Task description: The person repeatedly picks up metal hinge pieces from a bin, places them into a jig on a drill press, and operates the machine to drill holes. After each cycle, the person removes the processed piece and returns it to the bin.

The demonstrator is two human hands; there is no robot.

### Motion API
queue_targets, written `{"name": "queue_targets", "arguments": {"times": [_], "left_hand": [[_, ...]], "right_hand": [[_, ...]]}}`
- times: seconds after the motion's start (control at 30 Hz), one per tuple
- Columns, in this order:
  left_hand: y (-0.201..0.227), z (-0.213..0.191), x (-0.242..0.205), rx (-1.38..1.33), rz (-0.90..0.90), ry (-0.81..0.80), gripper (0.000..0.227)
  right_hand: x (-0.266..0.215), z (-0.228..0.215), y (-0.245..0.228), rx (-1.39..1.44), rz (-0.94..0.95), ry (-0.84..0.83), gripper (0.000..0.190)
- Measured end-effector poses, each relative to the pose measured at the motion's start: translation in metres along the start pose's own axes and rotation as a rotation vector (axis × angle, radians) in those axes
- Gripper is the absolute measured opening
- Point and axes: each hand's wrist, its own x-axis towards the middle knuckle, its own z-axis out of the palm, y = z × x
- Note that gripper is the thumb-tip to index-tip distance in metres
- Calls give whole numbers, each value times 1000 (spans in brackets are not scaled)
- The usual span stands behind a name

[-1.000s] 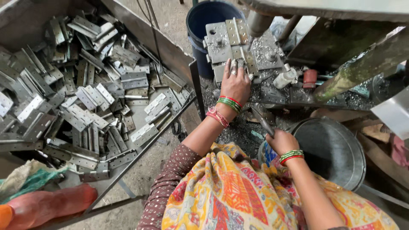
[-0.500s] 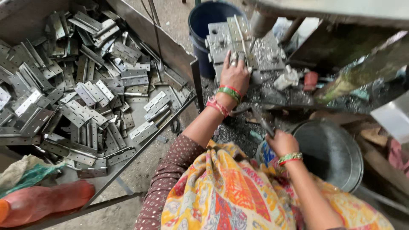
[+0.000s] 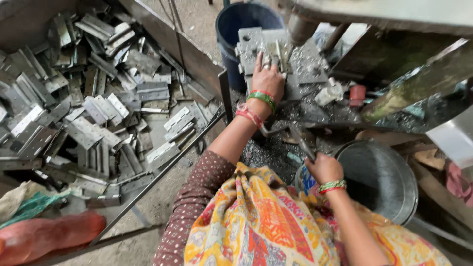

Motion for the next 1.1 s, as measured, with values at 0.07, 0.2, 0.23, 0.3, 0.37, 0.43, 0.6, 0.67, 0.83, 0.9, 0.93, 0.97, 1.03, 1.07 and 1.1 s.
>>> {"name": "queue_targets", "arguments": {"times": [0.07,0.2,0.23,0.3,0.37,0.43,0.6,0.67,0.83,0.9,0.93,0.97,1.03,1.07,1.1], "left_hand": [[4,4,-7,-50,4,-52,32],[-2,7,12,23,3,178,37],[-3,11,14,49,-3,210,40],[-7,12,24,25,-12,51,38],[-8,11,30,15,-15,19,38],[-7,10,31,25,-10,116,40],[-8,3,23,22,8,-32,34],[-10,-10,23,21,15,28,35],[14,-37,-32,-5,114,-123,33],[38,-39,-74,131,132,-45,31],[44,-38,-91,45,128,138,30],[45,-36,-103,-42,123,320,29],[47,-31,-120,-162,177,512,23],[44,-30,-121,-191,236,531,19],[44,-31,-124,-220,296,551,15]], "right_hand": [[4,-7,3,45,-63,-52,50],[32,-57,0,-41,-50,-129,37],[30,-62,-1,-56,-82,-134,38],[29,-68,-4,-85,-142,-121,40],[14,-53,-8,-41,-76,-118,41],[2,-33,-9,8,-31,-79,41],[4,-21,-6,48,-52,-106,46],[16,-46,-6,30,-62,-99,40],[13,-96,-24,-67,-54,-140,39],[10,-108,-31,-71,-31,-143,40],[7,-111,-34,-75,-27,-138,39],[5,-111,-37,-79,-22,-133,38],[-2,-110,-38,-87,-18,-126,38],[-3,-110,-38,-93,-22,-117,37],[-5,-110,-38,-100,-26,-108,37]]}}
